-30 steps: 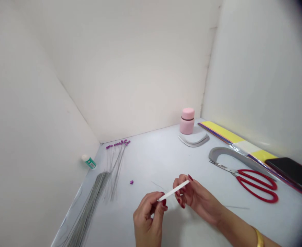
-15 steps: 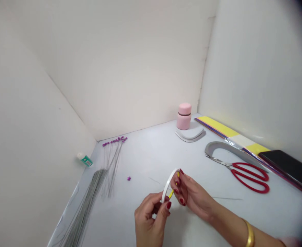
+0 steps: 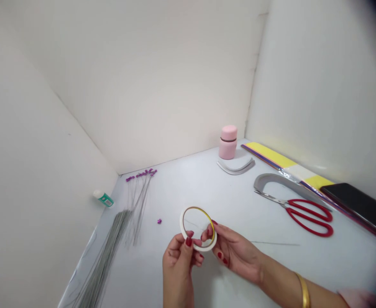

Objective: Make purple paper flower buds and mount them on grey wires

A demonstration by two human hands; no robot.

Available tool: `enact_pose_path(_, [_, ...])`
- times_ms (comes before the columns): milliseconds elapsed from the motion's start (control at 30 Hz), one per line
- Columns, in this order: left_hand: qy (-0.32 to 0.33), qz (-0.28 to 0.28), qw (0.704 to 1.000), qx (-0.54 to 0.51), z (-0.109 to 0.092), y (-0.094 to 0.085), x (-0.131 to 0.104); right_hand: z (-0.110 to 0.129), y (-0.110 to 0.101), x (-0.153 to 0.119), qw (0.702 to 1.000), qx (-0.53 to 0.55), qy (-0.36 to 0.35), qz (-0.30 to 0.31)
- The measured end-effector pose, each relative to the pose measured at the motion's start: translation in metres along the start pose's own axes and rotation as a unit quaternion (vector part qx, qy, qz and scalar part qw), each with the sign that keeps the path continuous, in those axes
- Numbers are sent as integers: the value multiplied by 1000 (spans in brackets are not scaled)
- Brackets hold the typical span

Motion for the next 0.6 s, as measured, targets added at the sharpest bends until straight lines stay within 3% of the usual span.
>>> enact_pose_path(200, [-61,-38,996,-56,8,-10,8,4,6,-6,1000,-7,-18,10])
enact_pose_path(600, [-90,29,993,67,25,-3,10,17,6,-12,995,-27,-86,-38])
Point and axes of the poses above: each hand's wrist, its own x-axis towards the middle knuckle, its own y-axis out of the palm, z = x × y, the point moved 7 cm from there along x, towards the middle knuckle, and after that the axes turned 3 degrees about -z, right-handed, at the moved point
